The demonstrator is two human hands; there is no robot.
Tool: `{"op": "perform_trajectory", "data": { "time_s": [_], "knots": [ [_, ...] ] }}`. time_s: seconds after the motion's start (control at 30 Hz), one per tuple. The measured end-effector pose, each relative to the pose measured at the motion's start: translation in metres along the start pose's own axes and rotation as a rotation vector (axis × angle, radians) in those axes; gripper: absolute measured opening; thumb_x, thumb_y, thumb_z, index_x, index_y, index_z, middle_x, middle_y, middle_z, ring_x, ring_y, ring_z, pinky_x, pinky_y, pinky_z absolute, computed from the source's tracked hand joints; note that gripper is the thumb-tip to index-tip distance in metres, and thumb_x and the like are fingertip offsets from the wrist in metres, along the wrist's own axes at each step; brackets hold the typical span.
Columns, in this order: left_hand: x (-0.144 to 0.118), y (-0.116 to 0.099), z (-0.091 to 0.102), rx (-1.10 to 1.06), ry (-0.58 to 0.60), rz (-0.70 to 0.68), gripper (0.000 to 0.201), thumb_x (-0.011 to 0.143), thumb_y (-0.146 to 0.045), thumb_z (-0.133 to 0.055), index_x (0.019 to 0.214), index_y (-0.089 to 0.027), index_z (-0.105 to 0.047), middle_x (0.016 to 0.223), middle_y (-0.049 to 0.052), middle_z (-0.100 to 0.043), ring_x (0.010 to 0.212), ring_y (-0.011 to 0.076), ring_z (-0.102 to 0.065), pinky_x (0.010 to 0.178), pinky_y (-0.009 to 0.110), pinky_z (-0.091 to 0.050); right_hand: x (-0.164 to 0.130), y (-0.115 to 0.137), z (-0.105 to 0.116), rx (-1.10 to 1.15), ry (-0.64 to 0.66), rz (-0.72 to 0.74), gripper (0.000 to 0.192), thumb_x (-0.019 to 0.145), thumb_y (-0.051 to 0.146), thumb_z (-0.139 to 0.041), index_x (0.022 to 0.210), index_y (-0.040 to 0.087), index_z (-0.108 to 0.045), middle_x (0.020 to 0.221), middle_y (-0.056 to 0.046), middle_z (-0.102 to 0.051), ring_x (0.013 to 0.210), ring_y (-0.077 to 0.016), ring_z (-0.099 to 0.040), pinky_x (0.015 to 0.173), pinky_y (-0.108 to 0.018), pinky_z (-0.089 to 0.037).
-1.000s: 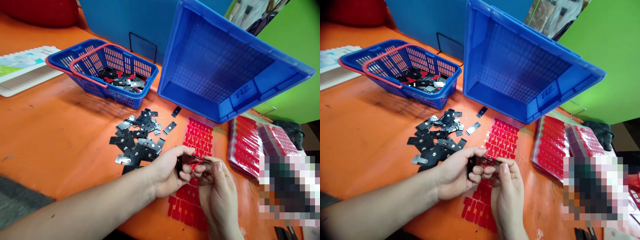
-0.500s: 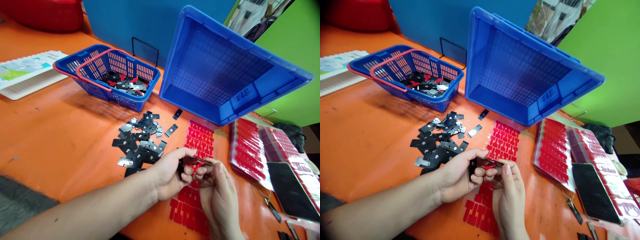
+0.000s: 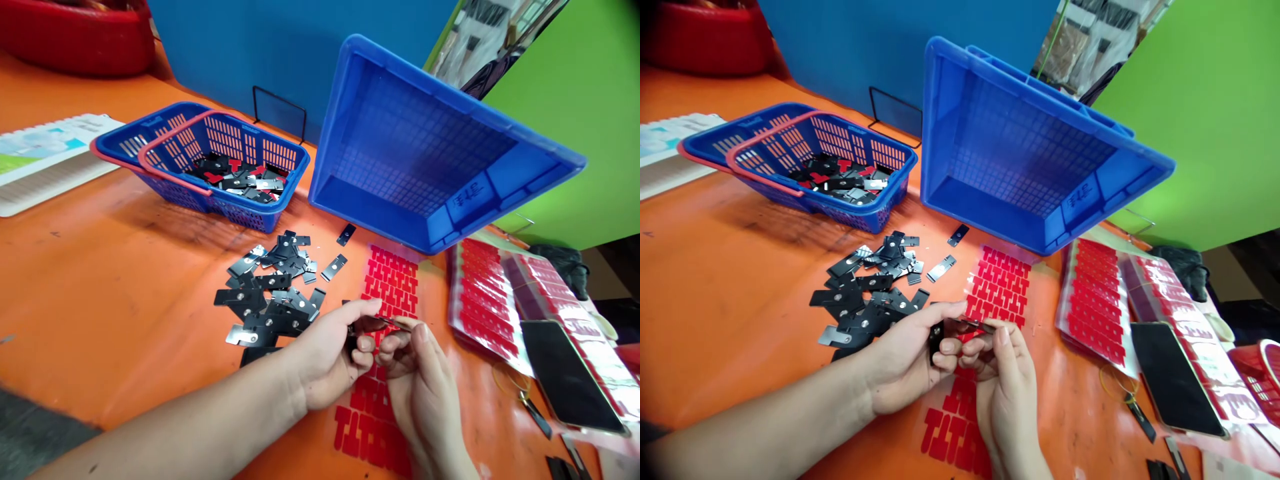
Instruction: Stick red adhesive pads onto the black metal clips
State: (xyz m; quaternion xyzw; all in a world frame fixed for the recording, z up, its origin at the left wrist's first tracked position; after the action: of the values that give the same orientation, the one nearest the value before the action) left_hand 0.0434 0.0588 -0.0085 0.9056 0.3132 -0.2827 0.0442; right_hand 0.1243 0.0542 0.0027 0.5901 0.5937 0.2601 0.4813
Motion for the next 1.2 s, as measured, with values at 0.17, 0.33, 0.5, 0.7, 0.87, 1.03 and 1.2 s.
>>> {"op": "perform_trajectory", "data": {
  "time_s": [0.17,0.33,0.5,0.7,0.87,1.03,1.2],
  "knots": [
    [-0.0007,-0.0011,-0.0036,0.017,0.031,-0.015,0.014,0.072,-0.027,-0.057,0.071,-0.013,-0.054,0.061,0.000,-0.044,0.049,0.0035,-0.032,0.038,0.013,-0.025,0.0004,-0.0027,-0.0015,0.064,0.003,-0.028,0.019,0.082,0.033,-0.051,0.088,0.017,-0.057,0.062,0.000,-0.061,0.056,-0.0104,-0.057,0.055,-0.022,-0.047],
    [-0.0002,-0.0021,-0.0012,0.015,0.021,-0.028,0.015,0.072,-0.027,-0.058,0.072,-0.013,-0.053,0.064,0.000,-0.045,0.049,0.0033,-0.032,0.038,0.012,-0.026,0.0003,-0.0057,-0.0011,0.085,0.010,-0.051,0.016,0.083,0.032,-0.049,0.087,0.018,-0.055,0.063,0.000,-0.062,0.058,-0.0099,-0.058,0.056,-0.021,-0.046],
    [-0.0007,-0.0038,-0.0014,0.024,0.014,-0.035,0.017,0.073,-0.028,-0.058,0.076,-0.013,-0.054,0.067,0.000,-0.046,0.049,0.0027,-0.032,0.038,0.012,-0.027,0.0004,-0.0058,-0.0033,0.085,0.026,-0.047,0.017,0.084,0.033,-0.047,0.088,0.018,-0.055,0.065,0.000,-0.063,0.062,-0.0124,-0.059,0.060,-0.025,-0.047],
    [-0.0016,-0.0039,-0.0005,0.031,-0.032,-0.037,0.016,0.072,-0.028,-0.059,0.072,-0.013,-0.052,0.064,-0.001,-0.044,0.048,0.0024,-0.032,0.038,0.012,-0.027,0.0002,-0.0059,-0.0023,0.093,-0.006,-0.054,0.017,0.082,0.033,-0.051,0.087,0.018,-0.055,0.063,0.000,-0.063,0.059,-0.0103,-0.058,0.056,-0.020,-0.046],
    [-0.0010,-0.0041,-0.0006,0.023,-0.045,-0.040,0.017,0.071,-0.028,-0.060,0.072,-0.013,-0.052,0.063,-0.001,-0.043,0.048,0.0024,-0.031,0.038,0.011,-0.026,-0.0006,-0.0032,-0.0051,0.107,-0.011,-0.051,0.016,0.082,0.032,-0.052,0.085,0.017,-0.056,0.061,0.000,-0.062,0.057,-0.0089,-0.057,0.054,-0.018,-0.045],
    [-0.0015,-0.0025,-0.0022,0.028,-0.029,-0.023,0.018,0.073,-0.029,-0.058,0.076,-0.011,-0.054,0.063,-0.001,-0.042,0.049,0.0027,-0.031,0.038,0.011,-0.027,-0.0006,-0.0014,-0.0079,0.113,-0.007,-0.052,0.016,0.081,0.033,-0.053,0.082,0.017,-0.055,0.060,-0.001,-0.062,0.056,-0.0100,-0.057,0.054,-0.020,-0.046],
    [-0.0019,-0.0027,-0.0016,0.037,-0.046,-0.025,0.019,0.073,-0.029,-0.058,0.074,-0.011,-0.055,0.061,-0.001,-0.043,0.049,0.0027,-0.031,0.038,0.011,-0.026,-0.0013,-0.0014,-0.0073,0.115,-0.010,-0.051,0.017,0.080,0.033,-0.054,0.082,0.016,-0.054,0.060,-0.001,-0.062,0.056,-0.0103,-0.057,0.054,-0.021,-0.047]
  ]
}}
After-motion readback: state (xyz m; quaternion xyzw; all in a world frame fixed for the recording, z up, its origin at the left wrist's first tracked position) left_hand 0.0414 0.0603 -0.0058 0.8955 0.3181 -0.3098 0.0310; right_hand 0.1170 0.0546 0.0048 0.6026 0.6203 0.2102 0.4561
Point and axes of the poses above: each hand's wrist, its own x-axis towards the middle knuckle, its own z-axis out of the back of the hand, y = z × x, the point moved 9 cm from there along x, towards the middle knuckle
